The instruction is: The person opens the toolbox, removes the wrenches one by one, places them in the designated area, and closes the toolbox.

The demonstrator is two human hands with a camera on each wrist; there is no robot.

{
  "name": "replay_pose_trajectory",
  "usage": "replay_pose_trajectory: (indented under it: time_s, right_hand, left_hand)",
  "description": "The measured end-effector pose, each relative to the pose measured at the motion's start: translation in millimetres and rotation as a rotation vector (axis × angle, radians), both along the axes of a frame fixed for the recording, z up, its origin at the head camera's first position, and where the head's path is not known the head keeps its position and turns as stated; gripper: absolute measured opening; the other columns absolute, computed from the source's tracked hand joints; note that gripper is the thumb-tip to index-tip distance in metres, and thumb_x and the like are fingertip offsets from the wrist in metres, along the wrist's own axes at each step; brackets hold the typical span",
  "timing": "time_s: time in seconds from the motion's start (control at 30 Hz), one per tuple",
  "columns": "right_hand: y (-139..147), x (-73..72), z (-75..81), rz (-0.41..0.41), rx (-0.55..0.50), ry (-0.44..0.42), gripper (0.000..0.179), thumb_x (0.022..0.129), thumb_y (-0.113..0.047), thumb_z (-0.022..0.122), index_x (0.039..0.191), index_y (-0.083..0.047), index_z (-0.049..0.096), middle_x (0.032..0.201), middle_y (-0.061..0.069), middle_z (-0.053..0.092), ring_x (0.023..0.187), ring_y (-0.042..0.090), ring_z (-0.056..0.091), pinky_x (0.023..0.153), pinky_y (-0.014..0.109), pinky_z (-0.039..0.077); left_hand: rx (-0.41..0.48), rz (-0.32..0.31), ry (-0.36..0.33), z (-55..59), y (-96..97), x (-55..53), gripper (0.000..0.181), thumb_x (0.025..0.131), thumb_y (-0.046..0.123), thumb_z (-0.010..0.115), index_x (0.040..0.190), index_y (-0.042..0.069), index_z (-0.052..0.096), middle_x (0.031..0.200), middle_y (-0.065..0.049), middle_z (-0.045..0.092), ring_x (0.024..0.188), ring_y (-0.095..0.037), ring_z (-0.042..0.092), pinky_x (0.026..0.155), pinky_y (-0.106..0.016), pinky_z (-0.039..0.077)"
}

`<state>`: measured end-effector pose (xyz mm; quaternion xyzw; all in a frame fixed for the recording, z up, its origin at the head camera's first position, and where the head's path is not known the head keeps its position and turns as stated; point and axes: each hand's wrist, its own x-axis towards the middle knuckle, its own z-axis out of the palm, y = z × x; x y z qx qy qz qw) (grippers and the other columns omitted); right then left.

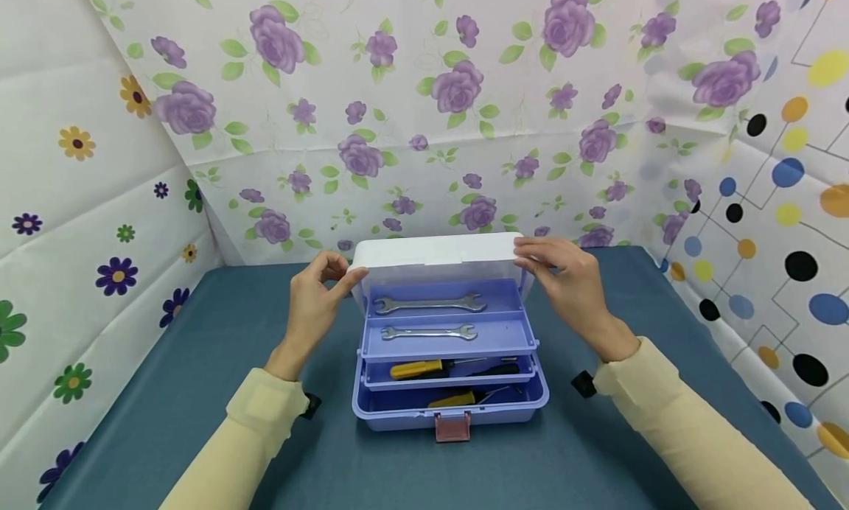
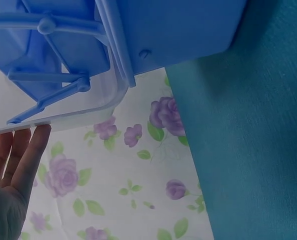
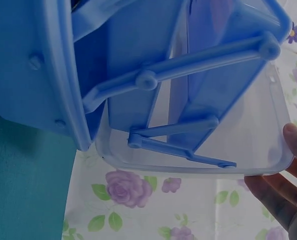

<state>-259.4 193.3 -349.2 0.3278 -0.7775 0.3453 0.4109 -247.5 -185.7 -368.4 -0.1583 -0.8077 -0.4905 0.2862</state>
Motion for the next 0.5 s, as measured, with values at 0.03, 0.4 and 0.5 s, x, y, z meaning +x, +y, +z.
replay_pose_trajectory:
  time_s: [0.03,0.4,0.5]
  right_hand:
    - [0.2,-0.2,0.6,0.001,0.001,-0.010,0.025,0.081,0.005,0.084,0.105,-0.002,0.081,0.116,0.010,0.077,0.096,0.028,0.072,0.081,0.010,0.052]
    - [7.5,-1.8,3.1,0.011,-0.141,-0.294,0.026,0.091,-0.003,0.079,0.117,-0.005,0.077,0.117,0.011,0.073,0.104,0.028,0.069,0.076,0.008,0.054]
    - [11.9,-2.6,2.3,-0.029,-0.158,-0.390,0.031,0.094,-0.012,0.078,0.125,-0.006,0.073,0.117,0.011,0.073,0.104,0.025,0.068,0.078,0.009,0.054]
  left_hand:
    - [0.013,-0.010,-0.005,-0.2,-0.1,-0.8,0.021,0.094,0.016,0.080,0.096,0.005,0.062,0.086,-0.010,0.066,0.076,-0.017,0.068,0.064,-0.021,0.060]
    - [0.041,-0.032,-0.011,-0.2,-0.4,-6.4,0.023,0.096,0.021,0.078,0.095,0.006,0.062,0.087,-0.009,0.068,0.078,-0.012,0.067,0.065,-0.024,0.062]
    - [0.045,-0.034,-0.016,-0.3,-0.5,-7.4,0.023,0.096,0.022,0.078,0.095,0.006,0.062,0.087,-0.009,0.068,0.079,-0.012,0.068,0.065,-0.023,0.062]
